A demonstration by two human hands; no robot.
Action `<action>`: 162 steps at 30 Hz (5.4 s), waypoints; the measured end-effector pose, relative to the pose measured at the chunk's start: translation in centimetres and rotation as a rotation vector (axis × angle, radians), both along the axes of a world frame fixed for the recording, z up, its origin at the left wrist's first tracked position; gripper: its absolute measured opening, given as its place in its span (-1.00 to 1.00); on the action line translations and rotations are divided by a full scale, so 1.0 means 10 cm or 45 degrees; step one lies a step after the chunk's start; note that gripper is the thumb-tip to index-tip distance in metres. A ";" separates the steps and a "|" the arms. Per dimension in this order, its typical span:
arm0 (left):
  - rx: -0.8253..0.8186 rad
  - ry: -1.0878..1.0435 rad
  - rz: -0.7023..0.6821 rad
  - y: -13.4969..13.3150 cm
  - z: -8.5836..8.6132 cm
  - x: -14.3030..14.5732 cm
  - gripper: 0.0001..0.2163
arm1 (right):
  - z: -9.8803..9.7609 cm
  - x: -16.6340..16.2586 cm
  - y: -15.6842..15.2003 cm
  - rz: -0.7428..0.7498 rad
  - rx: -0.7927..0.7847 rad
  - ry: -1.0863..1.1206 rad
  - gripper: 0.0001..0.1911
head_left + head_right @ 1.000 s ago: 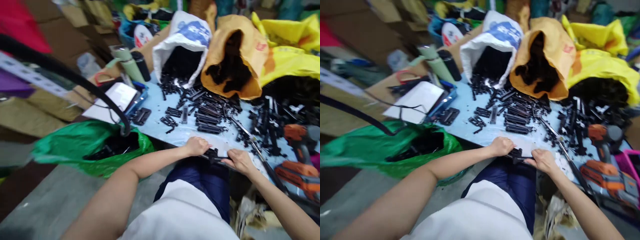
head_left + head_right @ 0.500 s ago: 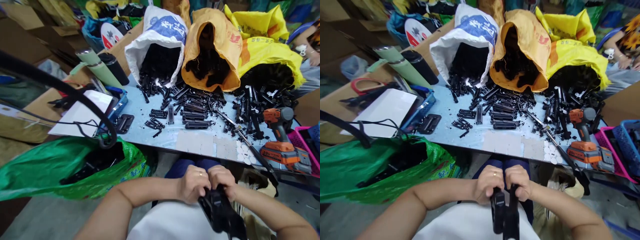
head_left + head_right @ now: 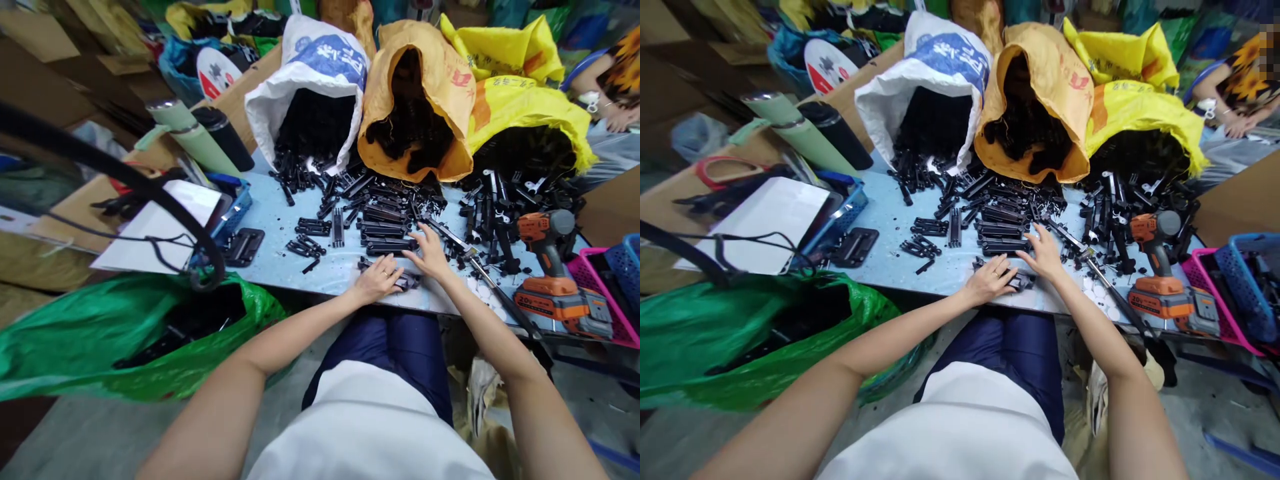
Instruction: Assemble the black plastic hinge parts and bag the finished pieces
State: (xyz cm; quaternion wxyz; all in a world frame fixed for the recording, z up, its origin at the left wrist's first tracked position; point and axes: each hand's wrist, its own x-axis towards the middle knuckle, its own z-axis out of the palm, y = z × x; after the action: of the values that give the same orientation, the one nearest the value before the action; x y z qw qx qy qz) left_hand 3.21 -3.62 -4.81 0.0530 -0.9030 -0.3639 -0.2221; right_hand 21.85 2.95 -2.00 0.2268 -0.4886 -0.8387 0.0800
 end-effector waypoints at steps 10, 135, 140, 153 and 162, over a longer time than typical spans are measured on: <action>-0.312 0.205 0.416 0.35 0.01 -0.26 -0.54 | -0.07 -0.64 0.61 0.044 -0.124 -0.200 -0.52; -0.487 0.059 -0.208 -0.34 0.31 -0.01 -0.63 | 0.53 0.13 0.16 -0.626 -0.138 -0.553 -0.68; -0.480 0.227 0.055 -0.19 0.36 0.06 -0.68 | 0.57 0.28 0.02 -0.548 -0.193 -0.510 -0.72; -1.215 -1.158 -0.006 -0.36 0.34 0.42 -0.58 | 0.07 0.06 -1.18 -0.406 -0.522 0.968 -0.51; -1.307 -0.712 -0.140 -0.31 0.40 0.15 -0.71 | 0.36 0.42 -1.16 0.487 -0.121 -0.478 -0.57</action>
State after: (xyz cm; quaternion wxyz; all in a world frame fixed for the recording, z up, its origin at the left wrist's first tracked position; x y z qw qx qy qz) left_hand 4.69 -6.68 -0.79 -0.5008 -0.7377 -0.3777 -0.2496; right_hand 26.07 -8.65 1.57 0.0250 -0.3375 -0.9385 0.0686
